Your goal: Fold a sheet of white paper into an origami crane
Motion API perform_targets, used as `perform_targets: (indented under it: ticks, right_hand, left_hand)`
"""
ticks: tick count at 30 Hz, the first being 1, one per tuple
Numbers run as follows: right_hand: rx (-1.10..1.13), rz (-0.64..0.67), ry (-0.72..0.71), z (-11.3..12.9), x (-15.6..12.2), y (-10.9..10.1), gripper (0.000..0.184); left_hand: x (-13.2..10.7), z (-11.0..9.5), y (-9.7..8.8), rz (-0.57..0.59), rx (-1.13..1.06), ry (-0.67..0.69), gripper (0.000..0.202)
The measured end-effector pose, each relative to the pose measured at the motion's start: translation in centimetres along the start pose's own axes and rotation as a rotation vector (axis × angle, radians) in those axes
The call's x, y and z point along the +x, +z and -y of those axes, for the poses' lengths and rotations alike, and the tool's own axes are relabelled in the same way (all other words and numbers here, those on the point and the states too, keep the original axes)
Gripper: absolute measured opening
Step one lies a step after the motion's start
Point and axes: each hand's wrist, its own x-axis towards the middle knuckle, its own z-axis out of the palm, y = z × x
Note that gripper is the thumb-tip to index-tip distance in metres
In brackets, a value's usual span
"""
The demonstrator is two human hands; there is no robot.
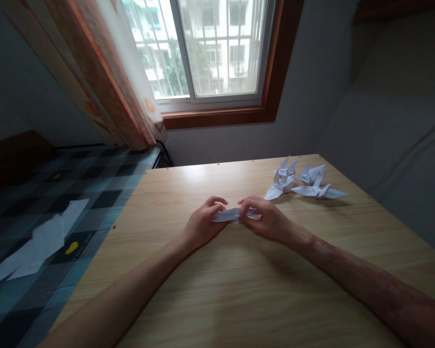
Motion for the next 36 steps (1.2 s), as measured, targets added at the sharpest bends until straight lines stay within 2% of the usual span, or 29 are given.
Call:
perform_targets:
  ticks: [7,11,14,16,20,26,31,36]
  right_hand:
    - [-0.023,-0.019,-0.029,0.4,0.1,-0.1,0.008]
    - [-0.055,-0.085,-0.084,0.4,0.1,-0.3,0.034]
    - [-0.122,-0.050,-0.176,0.0,0.1,-0.4,0.022]
    - [-0.200,-0.030,-0.239,-0.4,0.0,-0.4,0.016]
    - [-0.365,0.053,-0.313,-1.4,-0.4,0.0,0.017]
    - [-0.435,0.110,-0.341,-2.5,-0.6,0.4,0.015]
    - [-0.429,0.103,-0.371,-2.5,-0.8,0.2,0.014]
    - [-0.486,0.131,-0.390,-1.8,-0.7,0.2,0.012]
  left_hand:
    - [0.0,-0.8,-0.1,-0.041,-0.055,0.038,0.010]
    - [-0.1,-1.5,-0.4,-0.099,0.031,0.094,0.004]
    - [-0.1,-1.4,-0.7,-0.141,0.137,0.168,0.006]
    - [-0.1,-1.1,-0.7,-0.107,0.233,0.219,0.007]
    - [-0.1,-0.2,-0.6,0.002,0.359,0.240,0.010]
    - [0.2,0.0,-0.6,0.136,0.295,0.241,0.033]
    - [0.0,-0.5,-1.0,0.204,0.283,0.321,0.059]
    - [-0.2,0.0,-0.8,0.114,0.329,0.403,0.021]
